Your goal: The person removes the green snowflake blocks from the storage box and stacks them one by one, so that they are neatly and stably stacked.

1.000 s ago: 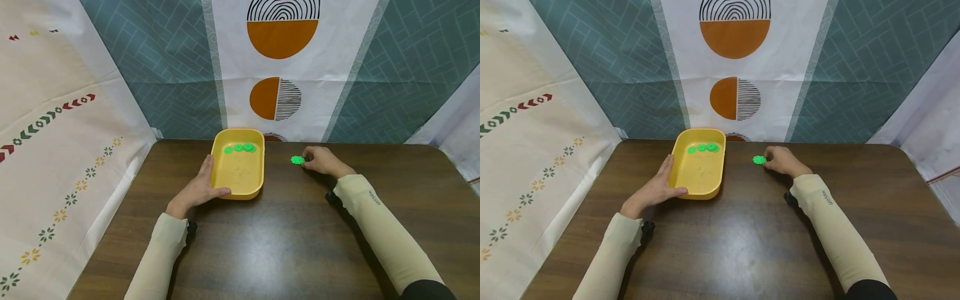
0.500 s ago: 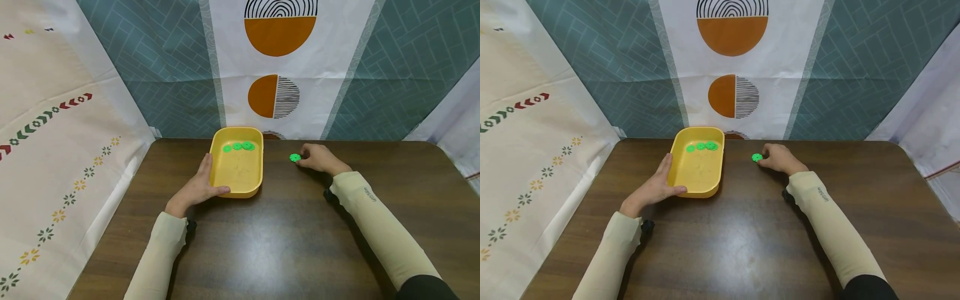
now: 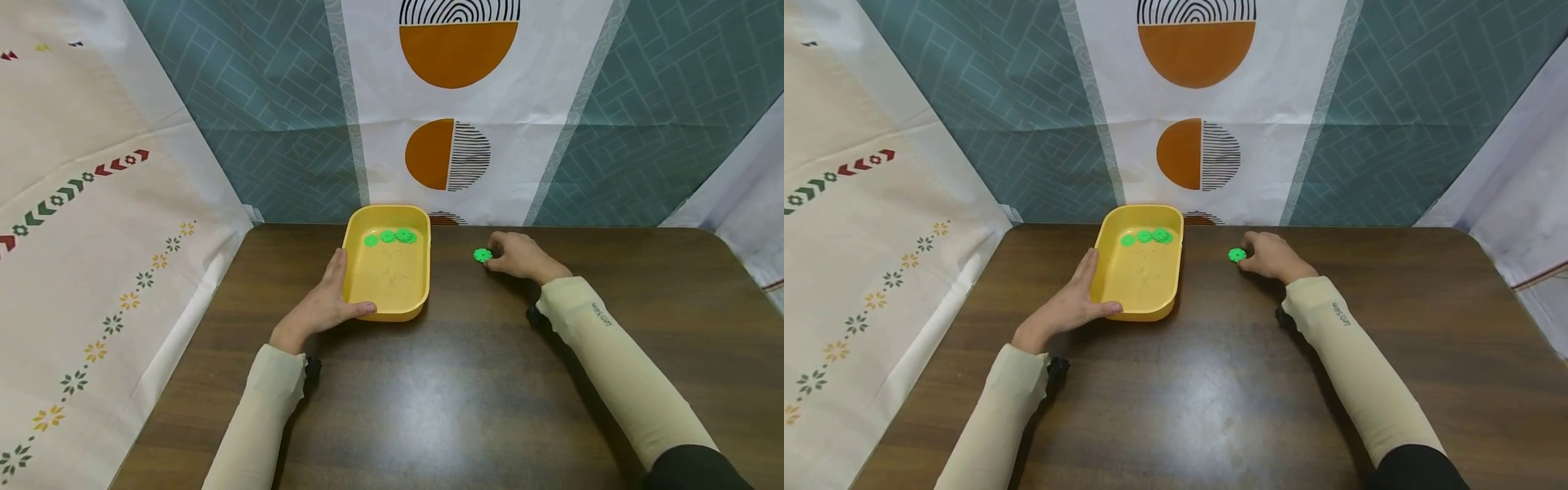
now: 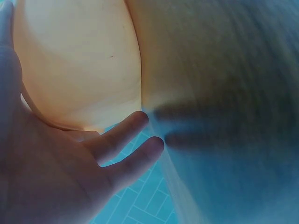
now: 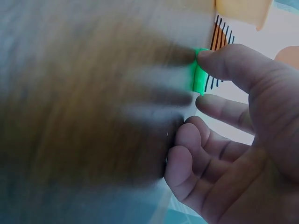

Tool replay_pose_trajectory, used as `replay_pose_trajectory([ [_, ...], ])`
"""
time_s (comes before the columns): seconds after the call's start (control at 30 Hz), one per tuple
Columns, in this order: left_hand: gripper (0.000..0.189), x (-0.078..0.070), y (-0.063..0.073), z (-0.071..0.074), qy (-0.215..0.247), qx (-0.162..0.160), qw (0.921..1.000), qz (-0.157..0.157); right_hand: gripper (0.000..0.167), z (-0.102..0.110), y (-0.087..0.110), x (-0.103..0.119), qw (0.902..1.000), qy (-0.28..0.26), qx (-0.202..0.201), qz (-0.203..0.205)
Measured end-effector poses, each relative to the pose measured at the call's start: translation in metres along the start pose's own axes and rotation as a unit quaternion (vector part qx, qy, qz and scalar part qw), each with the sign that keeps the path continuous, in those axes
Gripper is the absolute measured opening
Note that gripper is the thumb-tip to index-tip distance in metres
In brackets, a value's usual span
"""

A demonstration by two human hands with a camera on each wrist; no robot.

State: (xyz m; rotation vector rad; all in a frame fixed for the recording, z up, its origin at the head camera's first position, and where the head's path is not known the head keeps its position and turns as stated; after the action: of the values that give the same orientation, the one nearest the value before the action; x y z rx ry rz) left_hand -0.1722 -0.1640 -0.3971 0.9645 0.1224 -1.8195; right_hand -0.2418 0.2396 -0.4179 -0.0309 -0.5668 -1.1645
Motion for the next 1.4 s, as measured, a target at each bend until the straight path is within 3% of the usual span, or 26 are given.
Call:
replay_pose_trajectory([
  [0.17,0.13,0.0001,0.0005,0.0002,0.006,0.001,1.0,0.004,0.035,0.0008,-0.0007,0.0005,0.9998,-0.008,-0.001,0.016],
  [0.53,0.13,0.0008,-0.0008,-0.0001,0.006,0.0,1.0,0.006,0.029,0.0025,-0.0004,0.0014,0.9998,-0.007,0.004,0.02],
  [1.4,0.129,0.0016,-0.0019,0.0007,-0.003,0.001,1.0,0.004,0.035,0.0032,-0.002,0.001,0.9996,-0.007,0.008,0.028],
])
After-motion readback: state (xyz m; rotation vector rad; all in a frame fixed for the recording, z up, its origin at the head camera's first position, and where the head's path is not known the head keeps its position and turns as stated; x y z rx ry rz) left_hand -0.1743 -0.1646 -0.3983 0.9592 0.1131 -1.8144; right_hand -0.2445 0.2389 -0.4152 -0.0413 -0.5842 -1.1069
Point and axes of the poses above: each hand's wrist, its own y-axis away from the middle knuckle, its own z-axis out of the back of the hand, x = y × z, the point moved 1 cm from there along -y, towards the middle knuckle, and after that the axes turned 12 degrees about x, right-handed, at the moved point
